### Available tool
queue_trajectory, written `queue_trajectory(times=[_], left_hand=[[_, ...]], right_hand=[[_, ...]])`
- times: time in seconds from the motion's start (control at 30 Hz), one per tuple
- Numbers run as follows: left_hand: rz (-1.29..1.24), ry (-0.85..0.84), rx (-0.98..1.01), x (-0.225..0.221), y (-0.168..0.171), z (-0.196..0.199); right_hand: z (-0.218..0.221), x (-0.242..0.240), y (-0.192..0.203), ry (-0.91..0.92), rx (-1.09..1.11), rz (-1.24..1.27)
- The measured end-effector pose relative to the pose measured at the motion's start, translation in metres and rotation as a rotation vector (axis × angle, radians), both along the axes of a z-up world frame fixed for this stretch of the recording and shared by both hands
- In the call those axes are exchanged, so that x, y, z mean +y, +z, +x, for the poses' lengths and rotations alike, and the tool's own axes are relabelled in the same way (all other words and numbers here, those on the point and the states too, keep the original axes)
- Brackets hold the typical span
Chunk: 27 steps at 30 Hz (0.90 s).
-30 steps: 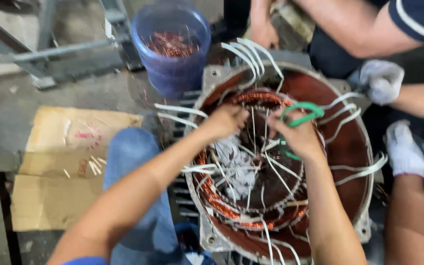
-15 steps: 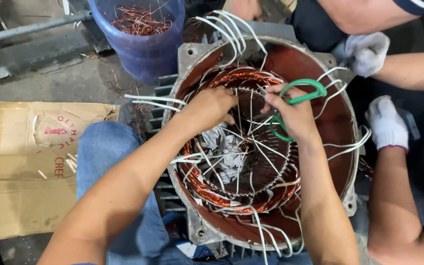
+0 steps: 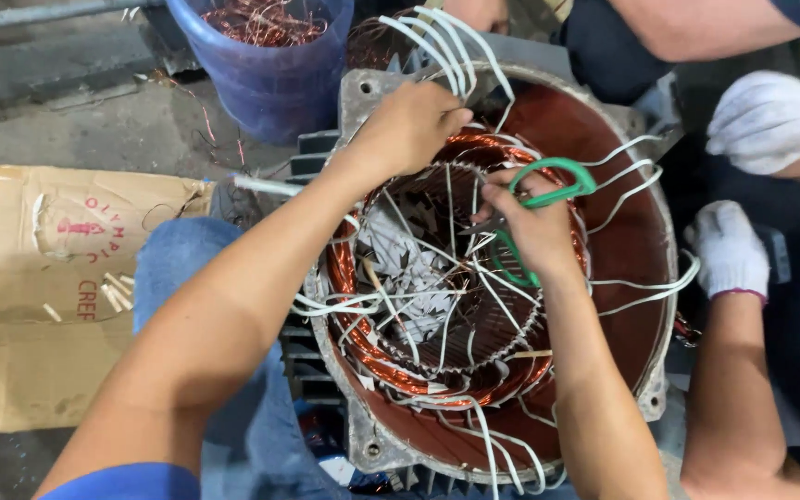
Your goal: Securing copper windings in a motor stator using ties and trimming them with scissors.
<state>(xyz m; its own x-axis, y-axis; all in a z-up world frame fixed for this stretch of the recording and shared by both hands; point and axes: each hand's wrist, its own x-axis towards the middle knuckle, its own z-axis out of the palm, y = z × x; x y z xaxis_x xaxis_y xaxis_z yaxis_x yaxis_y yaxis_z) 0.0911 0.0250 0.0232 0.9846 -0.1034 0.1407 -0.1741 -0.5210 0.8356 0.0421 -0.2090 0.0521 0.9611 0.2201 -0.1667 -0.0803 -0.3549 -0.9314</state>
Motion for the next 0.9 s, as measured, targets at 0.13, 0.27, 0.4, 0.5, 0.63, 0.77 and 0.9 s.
queue_trajectory(times=[0.13,0.27,0.4,0.5,0.63,0.77,0.9], left_hand=[[-0.049,-0.065,-0.032,-0.008,0.006,0.005],[-0.047,-0.079,0.079,-0.012,0.012,0.0],[-0.141,-0.124,0.058,-0.007,0.01,-0.004],[-0.025,-0.1,-0.011,-0.01,0.018,-0.01],[-0.047,-0.068,-0.051,-0.013,0.021,-0.012],[-0.059,-0.022,-0.058,-0.015,0.017,-0.012],[-0.085,0.006,-0.039,-0.014,0.018,-0.013]], right_hand=[[0.008,-0.005,-0.004,-0.077,0.089,0.165],[0.01,-0.007,-0.015,-0.088,0.059,0.251],[0.004,0.001,-0.008,-0.058,-0.129,0.068],[0.0,0.01,-0.005,-0.051,-0.099,0.018],[0.002,0.013,-0.013,-0.115,0.049,0.146],[0.003,0.02,-0.014,-0.124,0.034,0.162],[0.001,0.025,-0.013,-0.039,-0.188,-0.071]])
